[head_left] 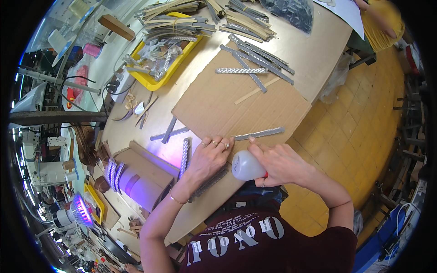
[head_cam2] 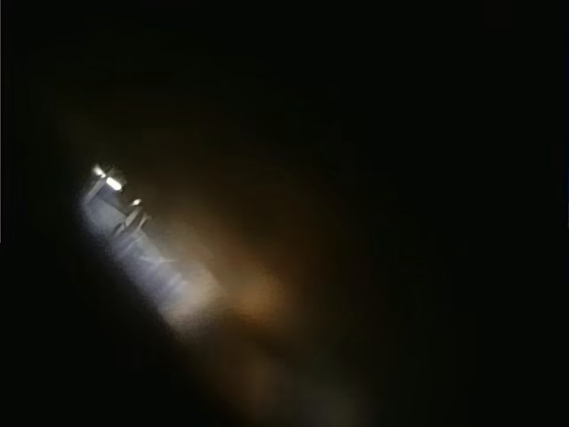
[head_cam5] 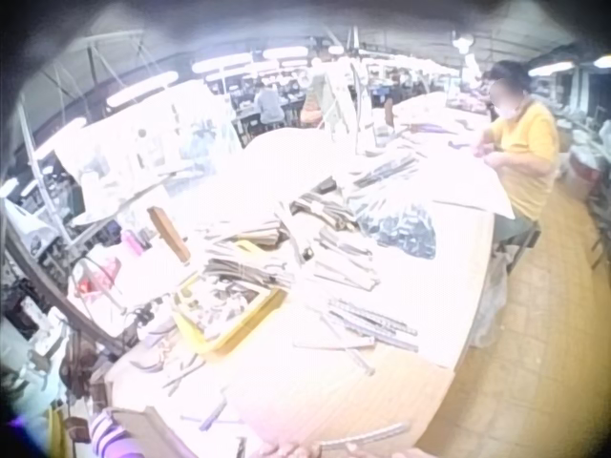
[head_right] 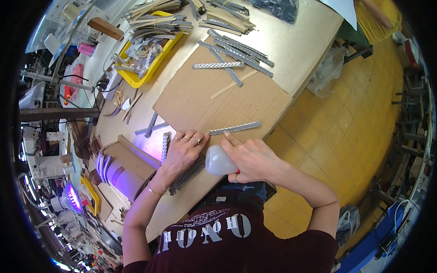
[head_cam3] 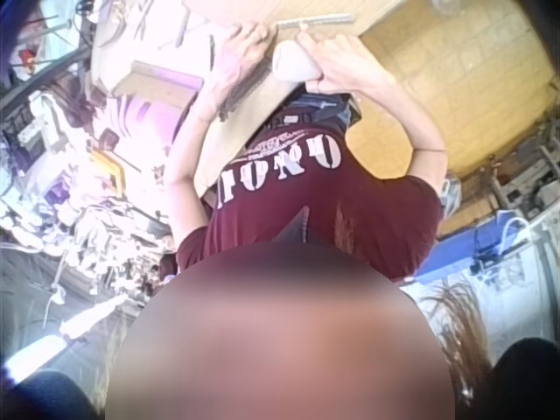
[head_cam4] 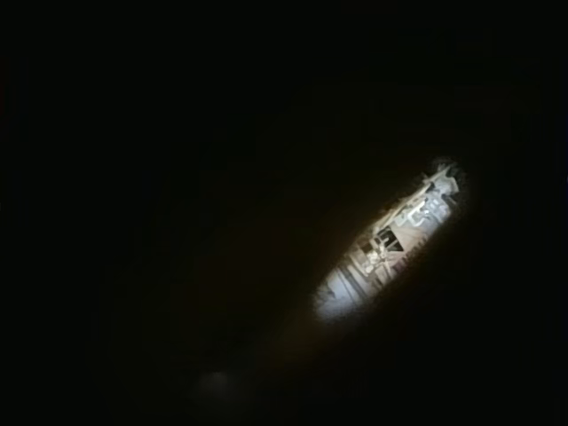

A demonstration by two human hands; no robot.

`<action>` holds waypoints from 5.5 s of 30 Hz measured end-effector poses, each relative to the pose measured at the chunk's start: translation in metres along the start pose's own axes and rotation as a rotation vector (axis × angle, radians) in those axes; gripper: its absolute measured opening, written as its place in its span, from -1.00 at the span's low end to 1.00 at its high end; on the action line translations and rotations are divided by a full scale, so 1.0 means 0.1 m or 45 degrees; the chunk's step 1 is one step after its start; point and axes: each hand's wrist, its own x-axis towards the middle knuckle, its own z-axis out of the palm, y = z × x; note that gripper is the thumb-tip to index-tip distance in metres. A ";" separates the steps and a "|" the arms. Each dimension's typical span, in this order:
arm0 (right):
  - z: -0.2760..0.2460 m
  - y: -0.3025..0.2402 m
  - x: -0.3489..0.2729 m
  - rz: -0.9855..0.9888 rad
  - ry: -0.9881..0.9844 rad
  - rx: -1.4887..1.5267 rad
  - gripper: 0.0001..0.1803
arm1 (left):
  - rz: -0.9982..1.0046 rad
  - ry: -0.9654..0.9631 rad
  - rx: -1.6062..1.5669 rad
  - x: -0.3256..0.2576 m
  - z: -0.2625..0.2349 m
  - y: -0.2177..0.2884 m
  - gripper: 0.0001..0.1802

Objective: The person repeatedly applies glue from a squeeze bottle onto long silver decorative strips laid on a cardboard sheet. They pick up each strip, apply glue along its length, and place it back down, repeating this process throughout the clip.

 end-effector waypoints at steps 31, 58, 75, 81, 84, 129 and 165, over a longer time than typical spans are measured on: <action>0.64 0.08 0.40 0.353 1.602 0.431 -0.23 | -0.530 0.183 -0.479 -0.08 0.03 0.25 -0.60; 0.52 0.22 0.14 0.294 1.713 -0.110 0.00 | -0.560 0.207 -0.460 -0.08 0.05 0.31 -0.61; -0.03 0.74 0.06 0.294 1.911 2.390 -0.53 | -0.470 0.365 -0.349 0.17 0.10 0.15 -0.79; 0.07 0.83 0.41 0.201 1.800 2.482 -0.50 | -0.780 0.320 -0.075 -0.33 -0.29 -0.17 -0.75; 0.12 0.83 0.39 0.187 1.751 2.457 -0.47 | -0.987 0.302 0.023 -0.40 -0.45 -0.32 -0.71; 0.06 0.54 0.22 0.333 1.736 0.420 -0.67 | -0.641 0.130 -0.477 0.50 0.34 1.01 -0.10; 0.35 0.21 0.39 0.285 1.676 0.529 -0.69 | -0.900 0.019 -0.411 -0.03 0.20 1.01 -0.07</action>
